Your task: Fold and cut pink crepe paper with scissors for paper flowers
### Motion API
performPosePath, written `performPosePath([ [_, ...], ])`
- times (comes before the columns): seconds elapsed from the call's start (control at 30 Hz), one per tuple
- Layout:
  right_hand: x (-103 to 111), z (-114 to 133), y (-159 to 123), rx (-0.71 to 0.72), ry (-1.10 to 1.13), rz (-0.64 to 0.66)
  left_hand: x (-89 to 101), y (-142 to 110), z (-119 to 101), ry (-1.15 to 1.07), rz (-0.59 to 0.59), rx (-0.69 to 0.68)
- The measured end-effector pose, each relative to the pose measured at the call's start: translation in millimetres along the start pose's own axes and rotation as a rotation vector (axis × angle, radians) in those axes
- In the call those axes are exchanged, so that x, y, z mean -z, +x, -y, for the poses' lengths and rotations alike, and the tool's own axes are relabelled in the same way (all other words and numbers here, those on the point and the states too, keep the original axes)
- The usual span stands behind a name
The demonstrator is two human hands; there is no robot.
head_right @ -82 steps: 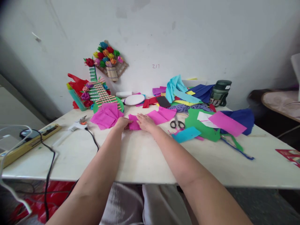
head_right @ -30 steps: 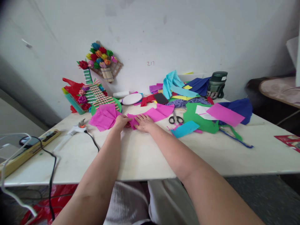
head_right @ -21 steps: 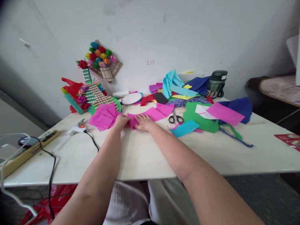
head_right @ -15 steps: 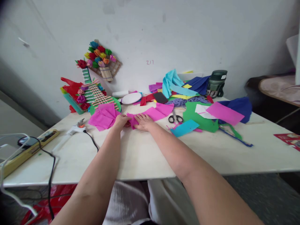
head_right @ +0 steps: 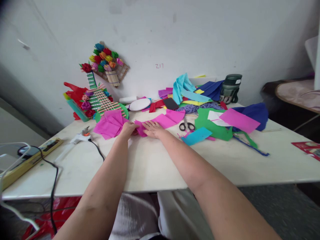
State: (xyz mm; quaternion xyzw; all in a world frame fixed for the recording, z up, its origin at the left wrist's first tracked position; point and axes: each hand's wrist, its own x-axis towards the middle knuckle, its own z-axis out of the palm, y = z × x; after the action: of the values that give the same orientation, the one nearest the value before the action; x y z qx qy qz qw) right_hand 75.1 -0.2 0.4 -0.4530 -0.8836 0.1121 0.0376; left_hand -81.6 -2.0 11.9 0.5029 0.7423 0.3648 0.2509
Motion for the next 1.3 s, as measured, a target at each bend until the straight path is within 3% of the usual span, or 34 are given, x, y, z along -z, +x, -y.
performPosePath([
  [0.27, -2.0, 0.3, 1.6, 0.002, -0.059, -0.023, -0.8, 1.8, 1.0, 0.053, -0.020, -0.022],
  [0.57, -1.4, -0.3, 1.7, 0.018, -0.075, -0.017, -3.3, -4.8, -2.9, -0.159, 0.031, 0.014],
  [0.8, -2.6, -1.0, 1.6, 0.034, -0.093, -0.032, -6.3, -9.7, -7.3, -0.190, 0.022, 0.010],
  [1.1, 3.7, 6.7, -2.9, -0.035, -0.075, -0.013, -4.4, -11.7, -15.2, -0.372, 0.213, 0.144],
  [1.3, 6.6, 9.2, -3.6, -0.051, -0.059, 0.009, -6.7, -8.9, -13.4, -0.269, 0.208, 0.122],
])
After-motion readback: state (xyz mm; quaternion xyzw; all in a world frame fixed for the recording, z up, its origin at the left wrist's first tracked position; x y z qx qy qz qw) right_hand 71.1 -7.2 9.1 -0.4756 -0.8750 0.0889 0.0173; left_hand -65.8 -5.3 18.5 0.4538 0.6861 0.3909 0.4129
